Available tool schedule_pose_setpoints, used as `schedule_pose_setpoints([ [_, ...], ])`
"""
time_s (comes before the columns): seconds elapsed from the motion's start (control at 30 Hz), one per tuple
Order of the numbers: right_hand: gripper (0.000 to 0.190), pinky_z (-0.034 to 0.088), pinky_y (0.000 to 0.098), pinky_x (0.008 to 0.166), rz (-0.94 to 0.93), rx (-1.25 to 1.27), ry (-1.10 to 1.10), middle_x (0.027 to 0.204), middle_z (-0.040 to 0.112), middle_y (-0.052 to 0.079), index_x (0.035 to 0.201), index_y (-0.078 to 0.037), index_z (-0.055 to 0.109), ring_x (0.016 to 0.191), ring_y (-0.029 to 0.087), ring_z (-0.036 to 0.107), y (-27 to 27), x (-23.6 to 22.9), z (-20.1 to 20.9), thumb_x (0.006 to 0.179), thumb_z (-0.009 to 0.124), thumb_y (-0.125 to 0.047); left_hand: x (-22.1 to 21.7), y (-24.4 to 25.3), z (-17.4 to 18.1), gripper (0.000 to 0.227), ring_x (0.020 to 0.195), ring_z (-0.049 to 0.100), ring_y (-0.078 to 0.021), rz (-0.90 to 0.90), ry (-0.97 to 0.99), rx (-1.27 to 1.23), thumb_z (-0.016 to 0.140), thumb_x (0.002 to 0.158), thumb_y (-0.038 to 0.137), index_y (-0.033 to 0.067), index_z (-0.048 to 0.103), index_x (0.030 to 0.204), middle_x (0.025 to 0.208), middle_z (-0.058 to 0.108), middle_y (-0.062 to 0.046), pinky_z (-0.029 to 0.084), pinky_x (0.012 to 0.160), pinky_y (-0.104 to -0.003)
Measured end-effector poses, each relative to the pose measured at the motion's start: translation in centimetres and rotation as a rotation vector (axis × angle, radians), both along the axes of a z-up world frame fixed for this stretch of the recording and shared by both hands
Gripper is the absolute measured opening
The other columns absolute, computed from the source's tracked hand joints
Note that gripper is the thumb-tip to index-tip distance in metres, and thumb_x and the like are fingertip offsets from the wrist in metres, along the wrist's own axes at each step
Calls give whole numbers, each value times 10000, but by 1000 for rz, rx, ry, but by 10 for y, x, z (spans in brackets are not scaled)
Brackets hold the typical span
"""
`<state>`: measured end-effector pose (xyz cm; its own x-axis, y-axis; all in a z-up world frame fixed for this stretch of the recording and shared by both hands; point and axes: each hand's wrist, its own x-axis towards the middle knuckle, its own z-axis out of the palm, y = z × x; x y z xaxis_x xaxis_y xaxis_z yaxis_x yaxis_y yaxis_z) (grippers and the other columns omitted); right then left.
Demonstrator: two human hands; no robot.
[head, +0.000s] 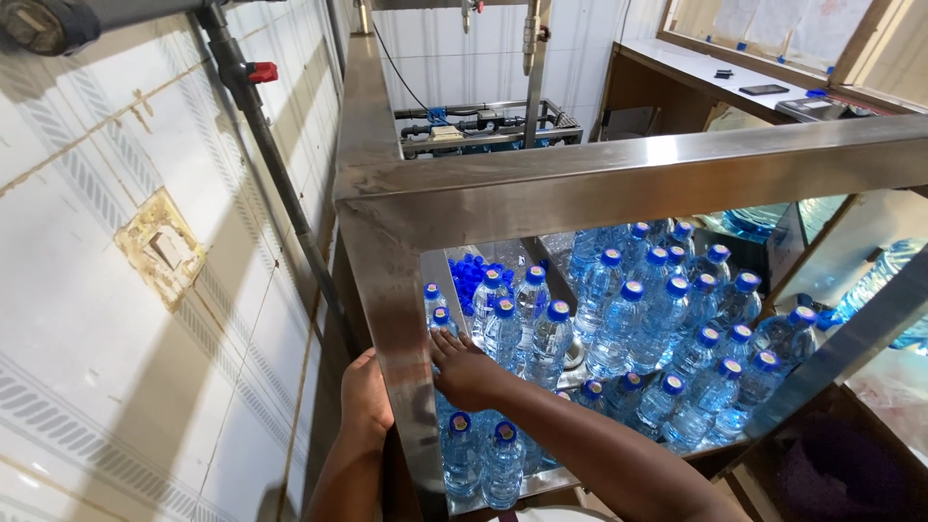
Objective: The person applies small round stickers to the caps of multiple plastic water bottles arranged on a stainless steel table. They pick up each sticker, place it on a bottle cap, and smooth it down before moving to the next bottle.
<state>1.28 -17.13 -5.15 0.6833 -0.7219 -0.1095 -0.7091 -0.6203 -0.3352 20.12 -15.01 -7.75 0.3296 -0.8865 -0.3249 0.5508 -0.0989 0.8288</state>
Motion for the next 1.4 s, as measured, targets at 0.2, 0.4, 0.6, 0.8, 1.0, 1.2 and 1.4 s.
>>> schedule_pose_setpoints([
  [0.2, 279, 645, 412, 986, -354, 158, -830, 1235, 815, 174, 1313, -91, 761, 1237, 356, 767, -4, -11, 37, 1050, 803, -177, -17, 23, 35, 61, 657, 561, -207, 14, -4, 19, 693, 949, 28, 6, 730, 992, 754, 589, -61, 479, 542, -370],
  [0.4, 95, 675, 310, 684, -275, 268, -995, 887, 810, 214, 989, 12, 823, 780, 229, 799, -3, -13, 39, 925, 874, 59, -16, 13, 15, 56, 682, 560, -194, 52, -105, 8, 704, 947, 53, 17, 746, 955, 737, 612, -72, 490, 564, -367],
  [0.6, 63, 683, 314, 682, -248, 248, -1070, 873, 804, 227, 1058, 62, 820, 741, 200, 797, -24, -14, 13, 999, 800, 56, -10, 3, -6, 73, 708, 558, -180, 90, -213, -2, 716, 945, 78, 28, 762, 918, 719, 636, -83, 501, 586, -365],
  [0.8, 141, 678, 438, 735, -223, 121, -870, 988, 804, 290, 1129, 73, 820, 834, 365, 814, -15, -16, 32, 1037, 712, 77, -5, -5, -21, 102, 733, 556, -166, 127, -312, -18, 728, 942, 102, 38, 778, 881, 702, 660, -94, 512, 608, -362],
  [1.0, 111, 688, 388, 759, -368, -125, -833, 1029, 827, 200, 1121, -28, 858, 897, 338, 822, -14, -15, 36, 1025, 801, -30, -1, -19, -41, 135, 758, 555, -153, 157, -411, -34, 740, 939, 127, 48, 794, 844, 685, 683, -106, 524, 630, -360],
  [1.2, 197, 589, 258, 593, -301, 617, -1067, 1014, 819, 196, 1187, 31, 824, 726, 226, 793, -10, -19, 57, 1010, 781, -43, 4, -28, -58, 170, 783, 554, -139, 183, -509, -55, 752, 936, 151, 58, 811, 807, 668, 707, -118, 535, 653, -358],
  [1.4, 310, 635, 356, 652, -363, 168, -698, 901, 851, 179, 1291, -6, 816, 682, 271, 828, -53, -6, 49, 1004, 708, -48, -2, 7, 15, 108, 751, 755, -213, 257, -602, 30, 830, 965, 297, 201, 880, 958, 819, 794, -119, 596, 690, -389],
])
